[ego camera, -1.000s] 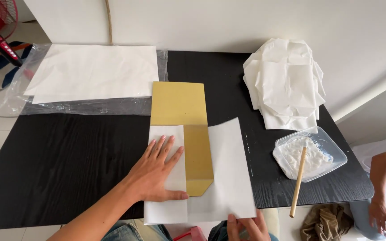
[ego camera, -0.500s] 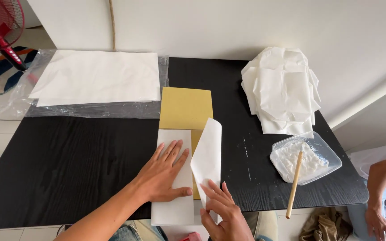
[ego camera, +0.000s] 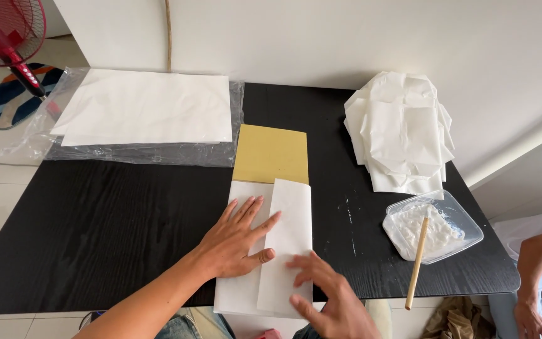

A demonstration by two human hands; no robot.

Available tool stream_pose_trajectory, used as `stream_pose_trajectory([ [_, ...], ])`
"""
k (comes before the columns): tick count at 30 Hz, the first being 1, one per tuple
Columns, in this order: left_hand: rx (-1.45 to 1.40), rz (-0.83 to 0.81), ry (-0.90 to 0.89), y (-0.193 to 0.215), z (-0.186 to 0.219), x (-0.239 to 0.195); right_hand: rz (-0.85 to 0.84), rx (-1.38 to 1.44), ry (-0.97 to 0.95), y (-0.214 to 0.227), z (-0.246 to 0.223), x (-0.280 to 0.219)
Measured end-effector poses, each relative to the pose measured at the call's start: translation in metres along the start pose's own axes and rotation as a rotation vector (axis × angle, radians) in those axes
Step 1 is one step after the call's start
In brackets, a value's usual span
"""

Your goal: Folding material around a template and applying glue with a brush to assemble a bag.

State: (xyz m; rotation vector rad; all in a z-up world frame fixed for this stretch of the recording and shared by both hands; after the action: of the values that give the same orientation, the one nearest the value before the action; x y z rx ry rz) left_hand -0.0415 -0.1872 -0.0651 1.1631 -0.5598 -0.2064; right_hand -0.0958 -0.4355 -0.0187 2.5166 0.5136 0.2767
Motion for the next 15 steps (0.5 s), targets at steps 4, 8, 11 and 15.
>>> stream_pose_trajectory([
  [4,-0.041,-0.032,0.023,0.007,0.006,0.001,0.271,-0.187,-0.142,-0.01,0.008,0.012],
  [8,-0.062,0.013,0.016,0.007,0.008,0.001,0.249,-0.33,-0.138,-0.019,0.014,0.032],
  [11,-0.071,0.027,0.011,0.012,0.01,-0.001,0.256,-0.346,0.019,-0.024,0.015,0.05],
  [15,-0.104,0.037,0.002,0.011,0.006,-0.003,0.198,-0.432,0.023,-0.026,0.018,0.07],
])
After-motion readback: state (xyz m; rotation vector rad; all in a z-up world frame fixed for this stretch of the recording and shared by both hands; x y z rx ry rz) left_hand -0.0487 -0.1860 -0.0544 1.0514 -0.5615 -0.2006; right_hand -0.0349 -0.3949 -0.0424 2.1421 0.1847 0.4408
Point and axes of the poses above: each hand's wrist, its own x-axis towards the middle knuckle, its own y-axis out of the back of the hand, z = x × y, the point moved 1 cm from there along x, towards the middle knuckle, and after that the axes turned 11 degrees about z, right-handed, at the moved point
